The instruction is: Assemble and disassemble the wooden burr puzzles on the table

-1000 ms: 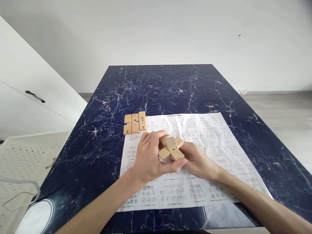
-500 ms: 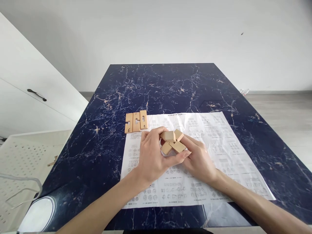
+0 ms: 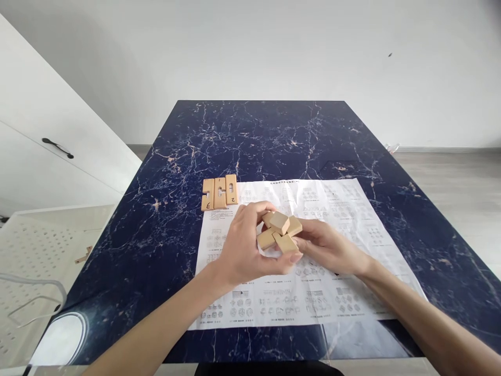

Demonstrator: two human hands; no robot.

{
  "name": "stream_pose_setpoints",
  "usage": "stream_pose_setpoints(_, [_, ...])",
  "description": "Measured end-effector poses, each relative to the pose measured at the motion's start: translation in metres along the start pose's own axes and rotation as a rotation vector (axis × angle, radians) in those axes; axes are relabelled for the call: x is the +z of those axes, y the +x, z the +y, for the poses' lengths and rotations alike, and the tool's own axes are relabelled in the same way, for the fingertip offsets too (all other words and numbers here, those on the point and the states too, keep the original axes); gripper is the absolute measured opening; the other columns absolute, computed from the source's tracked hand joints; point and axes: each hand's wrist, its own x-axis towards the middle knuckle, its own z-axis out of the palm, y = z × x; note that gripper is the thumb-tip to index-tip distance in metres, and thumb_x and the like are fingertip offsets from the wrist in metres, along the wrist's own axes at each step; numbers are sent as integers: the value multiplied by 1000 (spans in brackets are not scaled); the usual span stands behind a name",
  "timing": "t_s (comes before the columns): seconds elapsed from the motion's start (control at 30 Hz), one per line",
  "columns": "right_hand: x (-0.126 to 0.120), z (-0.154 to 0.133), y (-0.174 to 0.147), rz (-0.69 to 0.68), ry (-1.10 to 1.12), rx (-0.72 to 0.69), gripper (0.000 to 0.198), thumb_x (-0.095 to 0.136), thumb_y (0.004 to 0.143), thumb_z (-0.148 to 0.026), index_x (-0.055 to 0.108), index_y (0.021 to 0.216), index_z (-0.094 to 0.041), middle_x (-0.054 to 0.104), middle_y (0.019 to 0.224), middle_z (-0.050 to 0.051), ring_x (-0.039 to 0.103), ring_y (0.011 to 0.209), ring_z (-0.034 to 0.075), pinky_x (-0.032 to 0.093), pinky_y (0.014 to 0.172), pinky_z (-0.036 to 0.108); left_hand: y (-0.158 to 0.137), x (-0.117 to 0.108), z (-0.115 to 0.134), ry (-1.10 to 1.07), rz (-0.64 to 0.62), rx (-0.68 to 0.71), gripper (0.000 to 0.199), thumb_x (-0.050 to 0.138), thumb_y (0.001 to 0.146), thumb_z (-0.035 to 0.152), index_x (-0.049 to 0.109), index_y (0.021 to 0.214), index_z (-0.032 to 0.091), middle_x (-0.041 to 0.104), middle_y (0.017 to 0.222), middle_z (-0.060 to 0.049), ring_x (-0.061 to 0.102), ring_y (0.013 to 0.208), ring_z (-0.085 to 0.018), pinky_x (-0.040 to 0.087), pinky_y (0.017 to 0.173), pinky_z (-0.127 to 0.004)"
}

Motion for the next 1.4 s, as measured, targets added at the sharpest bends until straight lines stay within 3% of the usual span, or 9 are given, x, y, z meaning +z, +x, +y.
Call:
stream_pose_setpoints(0.17, [4,4,0,104,-35,-16,35,62,109,-50,73,94,-21,73,83,3,66,73,19,55,65,31,1,-2,-2,4,-9,26,61,79,78,67,51,114,26,68,94,-2,64,86,-24,55,85,-46])
stream_pose_setpoints(0.4, [13,5,1,263,-105,17,26,64,108,-40,73,90,-22,72,82,2,71,84,22,56,76,34,2,-2,2,90,78,22,60,79,82,70,55,114,25,68,97,-3,65,86,-23,54,88,-46])
stream_pose_setpoints(0.77, [10,9,2,222,-50,12,24,64,108,-39,71,92,-23,71,84,2,66,78,20,54,69,33,1,2,-1,131,119,110,58,75,84,67,53,118,24,71,99,-4,68,87,-24,55,90,-47])
stream_pose_setpoints(1.2, [18,7,1,344,-154,-29,23,65,104,-30,68,83,-22,66,75,-1,57,68,16,47,63,31,1,2,3,165,138,74,55,70,88,68,56,118,24,73,100,-5,67,91,-25,52,94,-48])
stream_pose_setpoints(1.4, [16,7,1,344,-161,-21,17,68,103,-28,70,86,-22,68,77,-1,59,69,16,49,65,30,3,0,5,85,115,16,56,74,87,67,55,117,23,72,100,-4,66,88,-23,52,90,-46])
